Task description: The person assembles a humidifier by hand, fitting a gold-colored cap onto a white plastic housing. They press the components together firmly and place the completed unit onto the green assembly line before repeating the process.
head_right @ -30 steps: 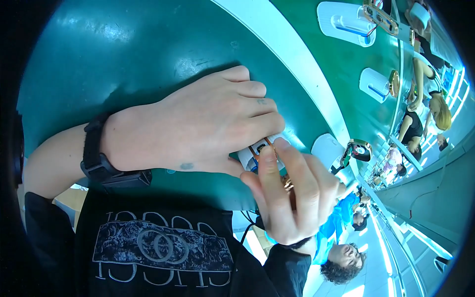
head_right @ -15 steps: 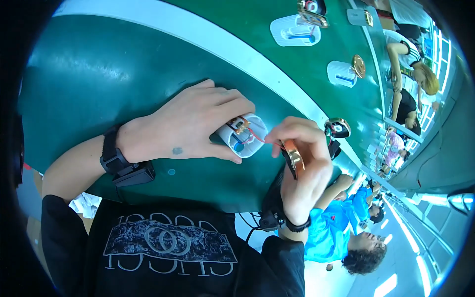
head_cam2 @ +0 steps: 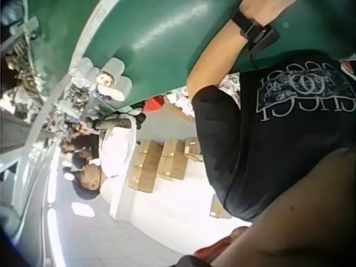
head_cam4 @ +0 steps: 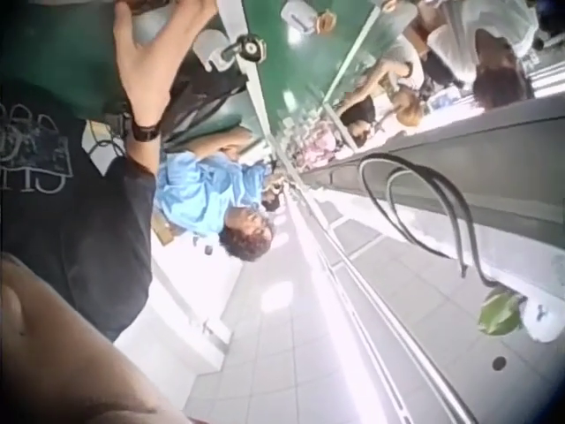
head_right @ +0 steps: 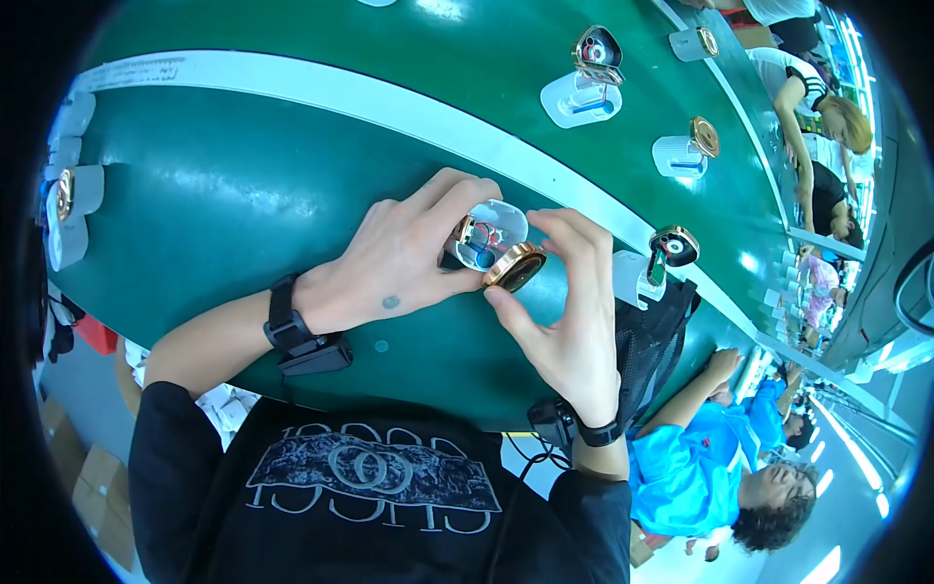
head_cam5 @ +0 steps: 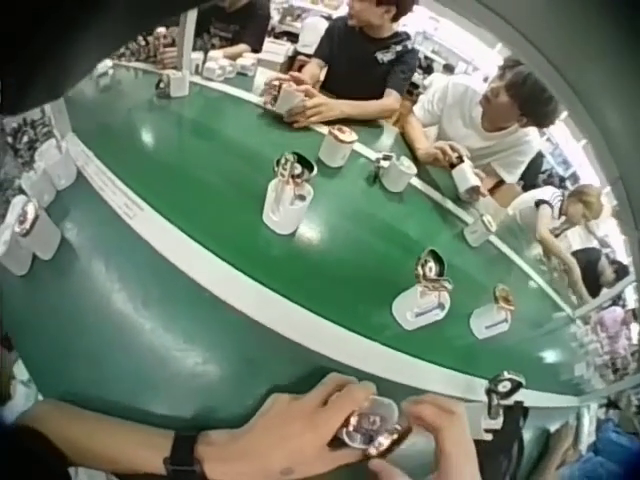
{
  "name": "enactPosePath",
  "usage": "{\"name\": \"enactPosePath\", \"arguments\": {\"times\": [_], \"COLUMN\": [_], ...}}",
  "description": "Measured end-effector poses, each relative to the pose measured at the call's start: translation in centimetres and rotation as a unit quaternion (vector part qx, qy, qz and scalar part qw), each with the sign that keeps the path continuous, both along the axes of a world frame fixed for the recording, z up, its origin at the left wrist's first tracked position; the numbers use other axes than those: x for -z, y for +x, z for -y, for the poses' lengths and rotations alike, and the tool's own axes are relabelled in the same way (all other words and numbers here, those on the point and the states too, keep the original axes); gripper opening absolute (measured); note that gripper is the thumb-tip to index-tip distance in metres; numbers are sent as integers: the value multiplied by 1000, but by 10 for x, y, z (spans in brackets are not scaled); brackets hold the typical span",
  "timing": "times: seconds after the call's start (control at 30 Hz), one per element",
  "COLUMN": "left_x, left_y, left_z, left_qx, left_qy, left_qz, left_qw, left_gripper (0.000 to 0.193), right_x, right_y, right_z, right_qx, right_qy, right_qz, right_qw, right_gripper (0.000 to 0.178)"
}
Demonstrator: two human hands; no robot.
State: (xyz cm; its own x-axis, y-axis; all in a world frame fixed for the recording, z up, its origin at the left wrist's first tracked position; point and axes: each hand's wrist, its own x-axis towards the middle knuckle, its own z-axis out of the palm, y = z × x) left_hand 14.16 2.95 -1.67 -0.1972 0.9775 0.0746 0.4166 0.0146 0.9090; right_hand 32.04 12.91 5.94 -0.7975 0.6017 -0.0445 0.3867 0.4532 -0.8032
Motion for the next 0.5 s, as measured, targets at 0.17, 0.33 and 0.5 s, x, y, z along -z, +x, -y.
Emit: {"name": "enactPosePath", "arguments": {"times": [0.17, 0.33, 0.5], "left_x": [4, 3, -7], "left_y": [5, 5, -4], "left_z": [-5, -3, -4], "left_qx": [-19, -24, 41], "left_qy": [16, 20, -41], "left_qz": [-1, 66, 165], "left_qw": [1000, 997, 985], "left_gripper": [62, 62, 63], "right_x": [6, 23, 24], "right_y": [5, 8, 18], "right_z": [14, 23, 12], "right_qx": [75, 171, 132], "right_qy": [4, -210, -78], "right_qz": [84, -56, -80], "right_qw": [994, 961, 985], "right_gripper": [65, 66, 71]}}
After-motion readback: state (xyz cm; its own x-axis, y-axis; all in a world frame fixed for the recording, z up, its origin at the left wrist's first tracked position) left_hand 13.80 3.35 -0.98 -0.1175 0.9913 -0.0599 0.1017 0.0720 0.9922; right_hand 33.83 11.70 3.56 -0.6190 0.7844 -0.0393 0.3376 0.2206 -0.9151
